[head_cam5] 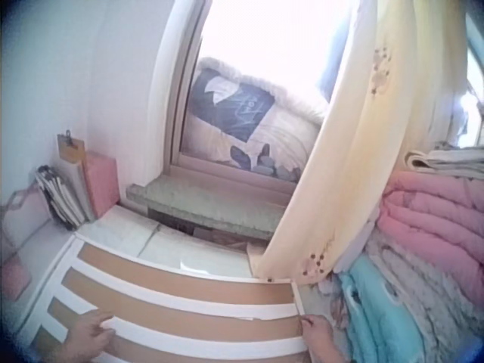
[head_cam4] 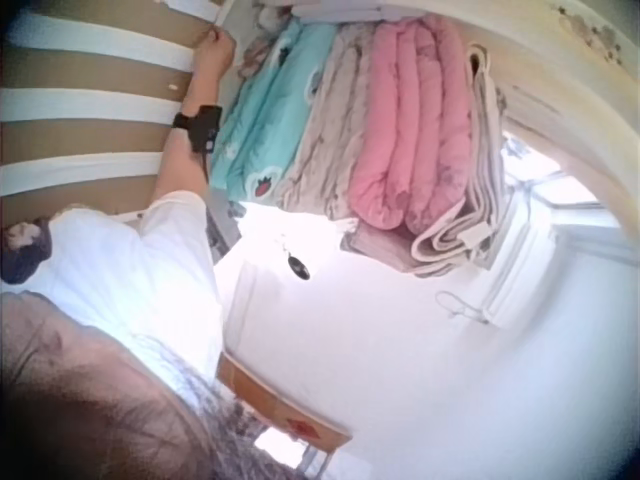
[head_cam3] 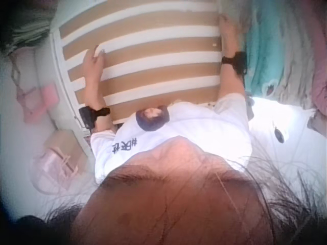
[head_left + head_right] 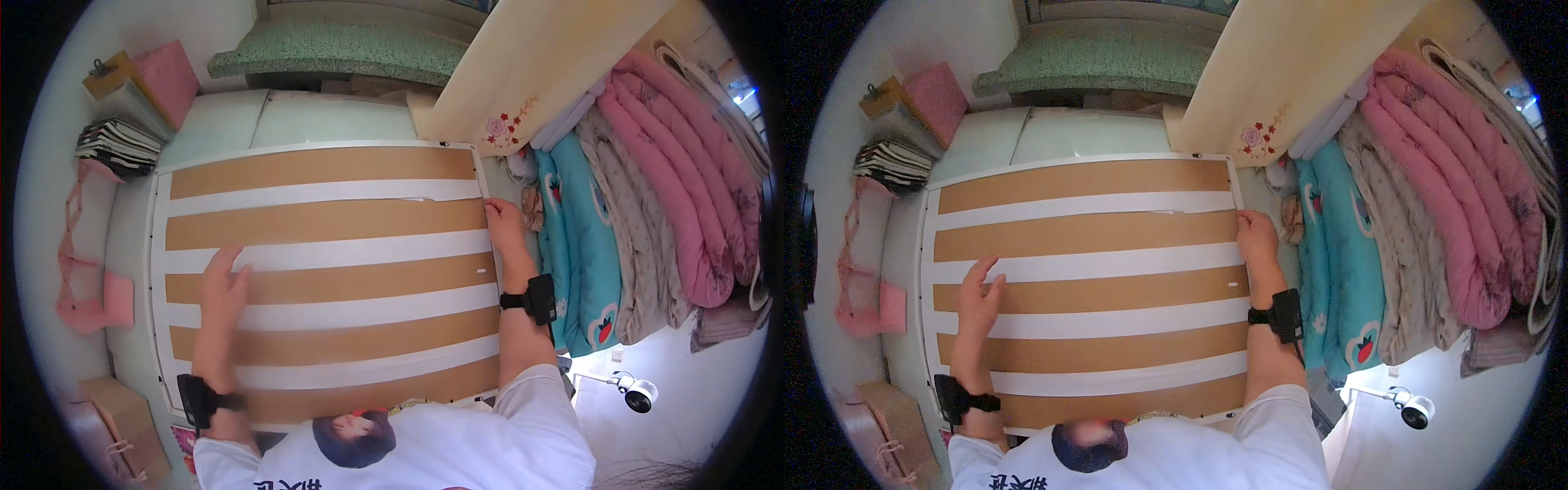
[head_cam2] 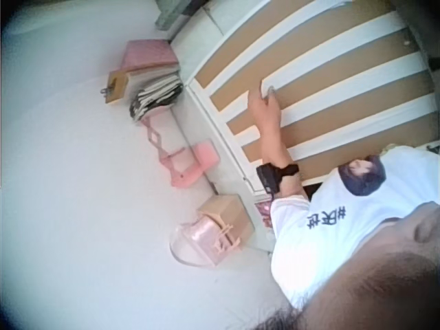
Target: The recorder is applying adhesive strips to a board frame on a desk.
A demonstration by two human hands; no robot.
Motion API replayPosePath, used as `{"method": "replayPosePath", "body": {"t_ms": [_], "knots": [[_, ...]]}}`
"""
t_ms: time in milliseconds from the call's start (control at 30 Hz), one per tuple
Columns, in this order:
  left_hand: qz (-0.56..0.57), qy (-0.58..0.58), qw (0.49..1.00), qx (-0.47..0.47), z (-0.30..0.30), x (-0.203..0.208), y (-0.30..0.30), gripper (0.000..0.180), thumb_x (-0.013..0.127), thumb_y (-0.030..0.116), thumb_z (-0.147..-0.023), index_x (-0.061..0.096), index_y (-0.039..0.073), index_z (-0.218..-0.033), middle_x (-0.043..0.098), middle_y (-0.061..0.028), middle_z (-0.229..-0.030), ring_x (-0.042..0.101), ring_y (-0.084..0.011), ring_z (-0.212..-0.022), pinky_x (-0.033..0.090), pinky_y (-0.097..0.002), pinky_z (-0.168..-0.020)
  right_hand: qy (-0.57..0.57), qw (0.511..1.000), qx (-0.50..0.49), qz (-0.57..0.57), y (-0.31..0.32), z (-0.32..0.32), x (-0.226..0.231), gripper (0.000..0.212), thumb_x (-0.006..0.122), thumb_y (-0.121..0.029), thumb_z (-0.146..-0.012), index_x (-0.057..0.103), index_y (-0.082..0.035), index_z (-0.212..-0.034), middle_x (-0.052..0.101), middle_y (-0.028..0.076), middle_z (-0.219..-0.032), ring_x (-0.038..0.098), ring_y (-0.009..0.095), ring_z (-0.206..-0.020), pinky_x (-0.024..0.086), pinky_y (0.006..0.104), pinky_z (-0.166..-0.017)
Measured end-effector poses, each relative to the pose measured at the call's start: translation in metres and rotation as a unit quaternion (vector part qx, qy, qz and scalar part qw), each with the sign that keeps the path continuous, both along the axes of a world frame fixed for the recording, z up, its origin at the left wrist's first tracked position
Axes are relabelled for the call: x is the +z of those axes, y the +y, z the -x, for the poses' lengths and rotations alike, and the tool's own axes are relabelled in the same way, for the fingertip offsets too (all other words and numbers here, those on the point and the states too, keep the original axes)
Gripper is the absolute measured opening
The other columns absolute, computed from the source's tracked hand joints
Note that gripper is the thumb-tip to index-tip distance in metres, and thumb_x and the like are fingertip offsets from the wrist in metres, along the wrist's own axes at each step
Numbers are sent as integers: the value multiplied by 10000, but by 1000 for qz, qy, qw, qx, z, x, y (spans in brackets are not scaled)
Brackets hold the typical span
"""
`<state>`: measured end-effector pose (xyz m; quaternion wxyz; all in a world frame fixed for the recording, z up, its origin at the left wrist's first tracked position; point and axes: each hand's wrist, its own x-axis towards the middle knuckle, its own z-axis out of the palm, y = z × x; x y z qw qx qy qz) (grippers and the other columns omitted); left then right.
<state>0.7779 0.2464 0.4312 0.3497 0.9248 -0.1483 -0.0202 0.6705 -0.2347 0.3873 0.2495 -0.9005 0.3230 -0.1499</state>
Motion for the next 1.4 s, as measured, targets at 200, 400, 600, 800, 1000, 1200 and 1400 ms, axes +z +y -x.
{"method": "replayPosePath", "body": {"t_ms": [200, 400, 600, 800, 1000, 1200, 1400], "knots": [[-168, -91, 981, -21, -41, -18, -8, 587, 609, 228, -810, 384, 63, -1326, 345, -162, -1392, 283, -381, -1291, 236, -457, -1056, 73, 996, -41, -9, 22, -32, 24, 265, 567, -241, -797, 654, -45, -954, 643, 169, -935, 602, 331, -895, 467, 403, -778], [-313, -55, 947, -44, -61, -44, -15, 673, 553, 355, -831, 284, 95, -1391, 242, -128, -1455, 226, -348, -1326, 148, -492, -1075, 37, 995, -43, 82, 5, -50, 19, 295, 590, -210, -766, 637, -47, -1007, 639, 168, -932, 605, 331, -873, 473, 399, -761], [-314, -41, 948, -34, -59, -48, -20, 701, 531, 386, -835, 239, 112, -1410, 213, -97, -1470, 207, -306, -1339, 130, -483, -1081, 74, 997, 27, 22, -39, -54, 2, 362, 655, -182, -700, 624, -4, -1014, 642, 155, -906, 620, 284, -834, 482, 370, -733], [-336, -47, 940, -21, -58, -47, -16, 706, 526, 389, -837, 222, 126, -1417, 195, -70, -1481, 194, -293, -1347, 118, -474, -1087, 65, 997, 39, -31, -57, -31, 13, 376, 702, -166, -686, 615, -10, -1017, 640, 91, -834, 608, 159, -742, 481, 289, -674], [-315, -51, 948, -18, -58, -51, -22, 702, 537, 377, -825, 243, 128, -1412, 199, -77, -1478, 176, -295, -1353, 101, -464, -1092, 104, 988, 1, -110, -16, 9, 17, 458, 714, -226, -670, 561, -12, -1045, 630, 148, -825, 617, 248, -750, 490, 336, -692], [-50, -228, 963, -136, -41, -56, -108, 517, 594, 73, -755, 458, 64, -1254, 452, -166, -1304, 393, -363, -1219, 240, -479, -1050, -23, 983, -83, -159, -8, 18, -5, 560, 752, -205, -632, 472, -26, -1083, 598, 115, -816, 597, 225, -739, 492, 335, -665], [19, -110, 916, -385, 4, -32, -295, 348, 596, 5, -680, 583, 87, -1017, 592, -135, -970, 545, -343, -951, 460, -418, -810, -79, 972, -84, -205, -1, 22, -19, 534, 758, -179, -641, 482, -33, -1075, 585, 82, -796, 577, 180, -705, 487, 306, -653]]}}
